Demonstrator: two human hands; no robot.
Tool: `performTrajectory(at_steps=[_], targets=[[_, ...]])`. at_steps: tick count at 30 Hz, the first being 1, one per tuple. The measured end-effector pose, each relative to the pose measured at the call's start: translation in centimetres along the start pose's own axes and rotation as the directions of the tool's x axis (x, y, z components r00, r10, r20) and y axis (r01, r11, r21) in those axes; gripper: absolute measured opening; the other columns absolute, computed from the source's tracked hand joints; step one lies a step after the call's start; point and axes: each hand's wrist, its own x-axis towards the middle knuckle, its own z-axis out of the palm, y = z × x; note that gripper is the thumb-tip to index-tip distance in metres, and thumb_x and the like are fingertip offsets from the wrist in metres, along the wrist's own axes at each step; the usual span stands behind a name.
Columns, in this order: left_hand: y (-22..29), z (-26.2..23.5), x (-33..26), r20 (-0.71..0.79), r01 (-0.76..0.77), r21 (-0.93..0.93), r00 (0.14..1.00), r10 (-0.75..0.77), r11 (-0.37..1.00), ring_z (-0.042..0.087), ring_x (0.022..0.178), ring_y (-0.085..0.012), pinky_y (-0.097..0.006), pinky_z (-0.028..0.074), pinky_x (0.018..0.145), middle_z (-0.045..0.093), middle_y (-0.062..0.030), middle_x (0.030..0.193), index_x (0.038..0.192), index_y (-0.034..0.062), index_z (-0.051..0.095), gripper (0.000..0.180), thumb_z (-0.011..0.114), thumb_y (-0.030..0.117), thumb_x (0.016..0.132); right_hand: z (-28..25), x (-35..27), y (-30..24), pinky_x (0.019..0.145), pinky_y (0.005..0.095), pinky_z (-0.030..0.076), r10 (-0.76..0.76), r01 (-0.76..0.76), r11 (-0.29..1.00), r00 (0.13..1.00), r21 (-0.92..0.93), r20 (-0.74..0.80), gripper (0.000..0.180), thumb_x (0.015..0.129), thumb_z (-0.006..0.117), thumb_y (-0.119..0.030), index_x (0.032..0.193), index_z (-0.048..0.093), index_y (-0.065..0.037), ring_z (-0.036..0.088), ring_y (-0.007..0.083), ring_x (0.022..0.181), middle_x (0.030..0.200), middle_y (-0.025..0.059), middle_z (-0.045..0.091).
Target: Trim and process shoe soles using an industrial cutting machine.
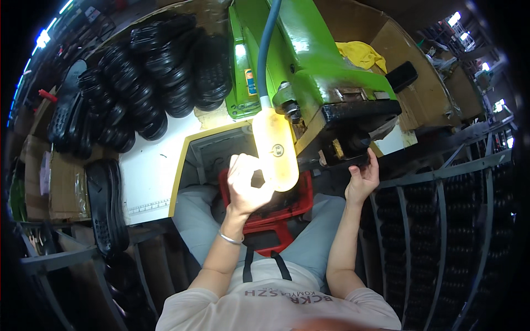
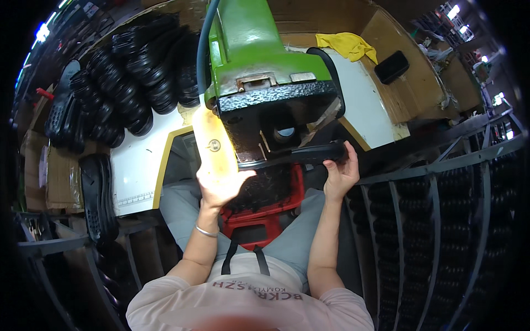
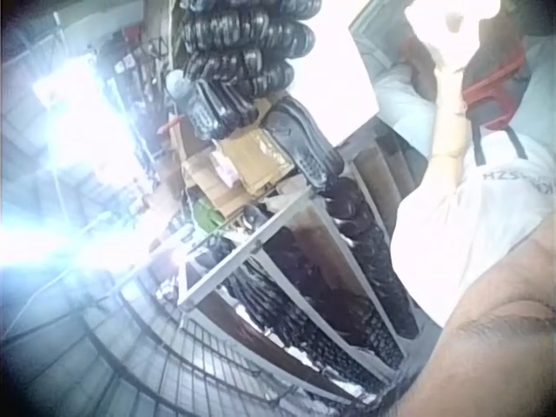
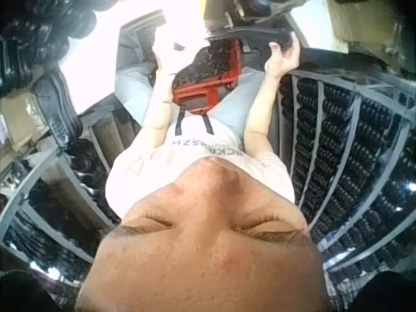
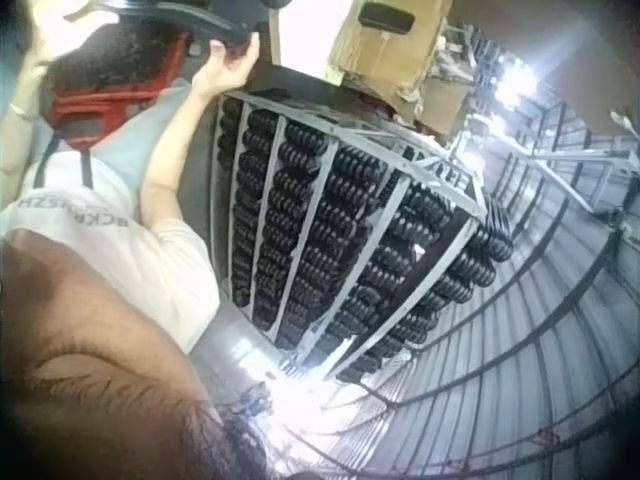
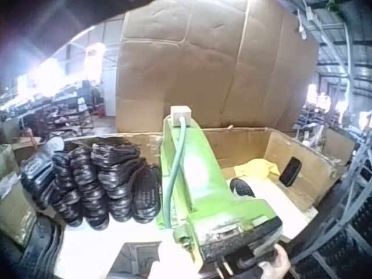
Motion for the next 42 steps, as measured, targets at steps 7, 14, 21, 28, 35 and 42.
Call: performTrajectory(at_steps=[7,14,21,28,35,42], targets=[[0.0,-5.4,-1.3,-0.050,0.316,-0.107,0.945,-0.322,0.943,0.056,0.066,-0.0173,-0.028,0.047,0.057,0.056,-0.0065,0.074,0.081,0.0045,0.057,0.043,0.090,0.008,0.054,3.9,-2.7,-0.7,0.087,0.0289,0.051,0.037,-0.044,0.998,0.988,0.045,0.151,0.067,0.071,0.082,-0.003,0.128,0.049,0.007,0.060,0.0180,0.100,0.118,0.0117,0.058],[-3.2,-9.3,-6.1,-0.048,0.362,-0.349,0.914,-0.403,0.864,0.058,0.073,-0.0136,-0.024,0.049,0.064,0.057,-0.0068,0.082,0.087,0.0036,0.051,0.044,0.083,-0.008,0.058,7.5,-6.1,-0.5,0.082,0.0295,0.053,0.108,-0.110,0.994,0.953,-0.010,0.283,0.060,0.063,0.083,0.007,0.116,0.056,0.010,0.061,0.0190,0.099,0.117,0.0131,0.058],[-3.2,-5.3,-7.4,0.095,0.321,0.129,0.938,-0.334,0.938,0.062,0.090,-0.0273,-0.036,0.050,0.080,0.065,-0.0126,0.095,0.102,0.0033,0.062,0.040,0.080,0.006,0.067,10.4,-5.1,-2.5,0.067,0.0294,0.053,-0.251,0.338,0.917,0.901,-0.210,0.355,0.050,0.054,0.089,-0.004,0.096,0.064,0.002,0.064,0.0197,0.075,0.084,0.0094,0.065],[-0.7,2.8,-5.4,0.039,0.406,-0.208,0.912,-0.408,0.890,0.062,0.092,-0.0241,-0.035,0.048,0.084,0.064,-0.0114,0.100,0.108,0.0002,0.059,0.042,0.077,0.003,0.070,8.7,-6.4,1.0,0.081,0.0303,0.050,-0.041,0.041,0.999,0.936,0.006,0.350,0.049,0.066,0.082,-0.001,0.111,0.063,0.005,0.063,0.0191,0.090,0.102,0.0099,0.066],[-1.3,8.2,-8.2,0.060,0.461,-0.673,0.814,-0.578,0.579,0.058,0.096,-0.0155,-0.030,0.047,0.089,0.059,-0.0050,0.102,0.108,0.0023,0.051,0.045,0.081,0.005,0.074,0.1,-8.6,13.5,0.087,0.0264,0.045,0.491,-0.561,0.814,0.803,0.152,0.338,0.043,0.079,0.073,-0.009,0.119,0.058,-0.001,0.058,0.0132,0.093,0.106,0.0044,0.062],[-2.5,8.6,-9.2,0.008,0.422,-0.755,0.772,-0.636,0.502,0.058,0.096,-0.0144,-0.029,0.047,0.087,0.061,-0.0042,0.100,0.106,0.0033,0.055,0.045,0.083,0.006,0.072,-1.8,-2.0,4.6,0.084,0.0266,0.041,0.176,-0.183,0.962,0.983,-0.202,-0.052,0.037,0.069,0.080,0.000,0.100,0.058,-0.004,0.051,0.0132,0.090,0.097,0.0019,0.055]])
